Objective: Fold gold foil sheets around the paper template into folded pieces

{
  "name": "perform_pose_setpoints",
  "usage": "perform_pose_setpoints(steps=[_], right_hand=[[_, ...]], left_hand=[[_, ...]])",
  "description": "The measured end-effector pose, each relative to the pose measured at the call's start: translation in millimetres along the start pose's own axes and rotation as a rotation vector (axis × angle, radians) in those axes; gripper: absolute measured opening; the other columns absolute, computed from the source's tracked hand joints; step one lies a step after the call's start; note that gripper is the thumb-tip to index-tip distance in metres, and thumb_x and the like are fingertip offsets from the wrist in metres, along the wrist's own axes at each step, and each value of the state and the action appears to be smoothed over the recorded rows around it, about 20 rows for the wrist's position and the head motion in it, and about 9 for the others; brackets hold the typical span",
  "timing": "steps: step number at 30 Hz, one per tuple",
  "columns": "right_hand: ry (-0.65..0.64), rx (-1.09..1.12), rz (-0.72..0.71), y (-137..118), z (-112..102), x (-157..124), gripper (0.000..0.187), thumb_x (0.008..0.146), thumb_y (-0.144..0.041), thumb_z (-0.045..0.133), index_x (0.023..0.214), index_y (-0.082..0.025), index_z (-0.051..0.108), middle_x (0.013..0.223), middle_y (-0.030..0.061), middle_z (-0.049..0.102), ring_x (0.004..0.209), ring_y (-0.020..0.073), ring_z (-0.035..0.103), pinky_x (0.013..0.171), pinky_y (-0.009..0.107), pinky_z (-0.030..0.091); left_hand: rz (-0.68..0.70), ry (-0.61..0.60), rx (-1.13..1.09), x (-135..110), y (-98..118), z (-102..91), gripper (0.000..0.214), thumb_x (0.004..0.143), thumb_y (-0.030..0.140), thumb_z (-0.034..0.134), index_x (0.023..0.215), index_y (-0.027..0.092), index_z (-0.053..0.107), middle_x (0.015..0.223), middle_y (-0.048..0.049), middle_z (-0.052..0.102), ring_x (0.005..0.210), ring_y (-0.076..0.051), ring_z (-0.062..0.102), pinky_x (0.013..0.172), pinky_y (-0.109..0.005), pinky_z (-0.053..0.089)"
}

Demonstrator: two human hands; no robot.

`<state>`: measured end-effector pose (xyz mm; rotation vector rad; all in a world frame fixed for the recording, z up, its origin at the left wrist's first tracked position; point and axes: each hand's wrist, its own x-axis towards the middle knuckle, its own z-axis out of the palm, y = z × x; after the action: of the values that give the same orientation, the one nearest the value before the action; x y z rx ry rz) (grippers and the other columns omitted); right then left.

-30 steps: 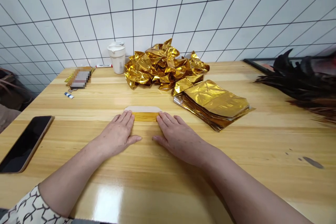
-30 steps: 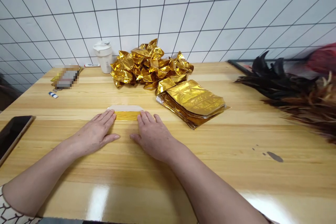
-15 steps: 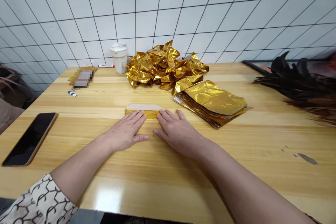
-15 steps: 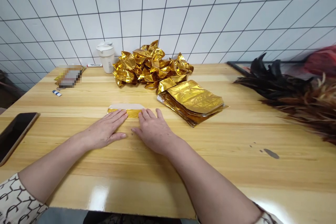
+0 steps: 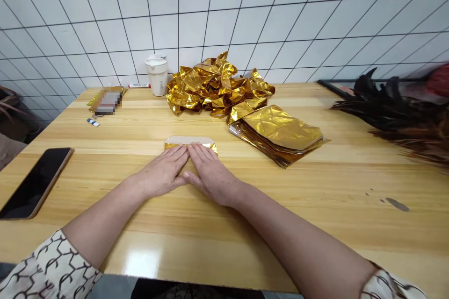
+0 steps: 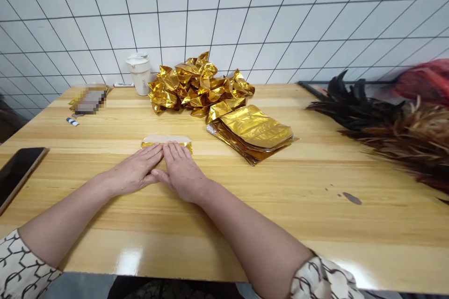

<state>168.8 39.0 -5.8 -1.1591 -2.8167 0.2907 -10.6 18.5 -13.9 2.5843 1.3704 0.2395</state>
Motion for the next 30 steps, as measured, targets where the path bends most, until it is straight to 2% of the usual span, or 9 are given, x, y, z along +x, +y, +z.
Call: perform_pose_setpoints(steps=[4, 7, 10, 13, 16, 20, 24, 30], right_hand=[[0.027, -0.046, -0.008, 9, -2, -4, 0.069, 0.097, -0.051, 0.024, 0.142, 0.000, 0.038, 0.149, 0.0265, 0.034, 0.141, 0.0334, 0.028, 0.111, 0.055, 0.029], [0.011, -0.062, 0.001, 8, -5, -5, 0.068, 0.097, -0.049, 0.025, 0.141, 0.001, 0.039, 0.149, 0.0260, 0.035, 0.140, 0.0334, 0.030, 0.111, 0.055, 0.030], [-0.002, -0.074, 0.006, 8, -7, -4, 0.067, 0.097, -0.047, 0.026, 0.141, 0.002, 0.039, 0.149, 0.0259, 0.035, 0.140, 0.0333, 0.030, 0.111, 0.053, 0.031], [0.034, -0.067, -0.008, 11, -7, -4, 0.064, 0.097, -0.047, 0.026, 0.140, -0.003, 0.043, 0.149, 0.0231, 0.038, 0.139, 0.0314, 0.033, 0.110, 0.051, 0.032], [0.063, -0.055, -0.021, 14, -8, -5, 0.061, 0.097, -0.047, 0.027, 0.139, -0.008, 0.045, 0.147, 0.0205, 0.041, 0.138, 0.0298, 0.035, 0.110, 0.052, 0.032], [0.042, -0.039, -0.013, 15, -11, -4, 0.058, 0.097, -0.044, 0.029, 0.137, -0.007, 0.047, 0.147, 0.0207, 0.042, 0.139, 0.0291, 0.034, 0.112, 0.051, 0.031], [0.063, -0.019, -0.033, 17, -12, -4, 0.053, 0.097, -0.042, 0.029, 0.135, -0.011, 0.050, 0.145, 0.0175, 0.046, 0.137, 0.0274, 0.037, 0.111, 0.051, 0.032], [0.096, -0.003, -0.072, 23, -11, -4, 0.050, 0.098, -0.040, 0.029, 0.132, -0.013, 0.053, 0.142, 0.0171, 0.050, 0.135, 0.0273, 0.040, 0.109, 0.051, 0.033]], left_hand=[[-0.008, 0.052, 0.044, -5, -11, -9.5, 0.051, 0.094, 0.042, 0.043, 0.135, 0.011, 0.048, 0.144, -0.0160, 0.046, 0.136, -0.024, 0.041, 0.112, -0.040, 0.034], [-0.026, 0.067, 0.060, -9, -25, -18.9, 0.041, 0.094, 0.034, 0.044, 0.125, 0.012, 0.058, 0.137, -0.0141, 0.055, 0.129, -0.022, 0.049, 0.109, -0.038, 0.040], [-0.012, 0.111, 0.061, -10, -36, -23.0, 0.035, 0.092, 0.027, 0.044, 0.118, 0.014, 0.063, 0.129, -0.0111, 0.062, 0.124, -0.021, 0.055, 0.105, -0.037, 0.045], [0.012, 0.167, 0.071, -9, -40, -22.4, 0.031, 0.090, 0.023, 0.045, 0.112, 0.017, 0.067, 0.119, -0.0083, 0.068, 0.116, -0.020, 0.060, 0.100, -0.036, 0.049], [0.026, 0.201, 0.099, -8, -39, -22.7, 0.030, 0.089, 0.018, 0.043, 0.106, 0.018, 0.069, 0.111, -0.0077, 0.071, 0.106, -0.020, 0.065, 0.094, -0.035, 0.053], [0.042, 0.214, 0.152, -8, -35, -26.3, 0.029, 0.087, 0.012, 0.042, 0.096, 0.016, 0.070, 0.099, -0.0086, 0.072, 0.093, -0.021, 0.068, 0.085, -0.035, 0.056], [0.086, 0.242, 0.200, -8, -31, -27.0, 0.027, 0.084, 0.009, 0.044, 0.094, 0.015, 0.069, 0.096, -0.0104, 0.071, 0.094, -0.023, 0.066, 0.084, -0.037, 0.056], [0.127, 0.299, 0.212, -7, -29, -23.5, 0.030, 0.083, 0.006, 0.043, 0.091, 0.017, 0.069, 0.093, -0.0081, 0.070, 0.094, -0.021, 0.064, 0.085, -0.036, 0.056]])
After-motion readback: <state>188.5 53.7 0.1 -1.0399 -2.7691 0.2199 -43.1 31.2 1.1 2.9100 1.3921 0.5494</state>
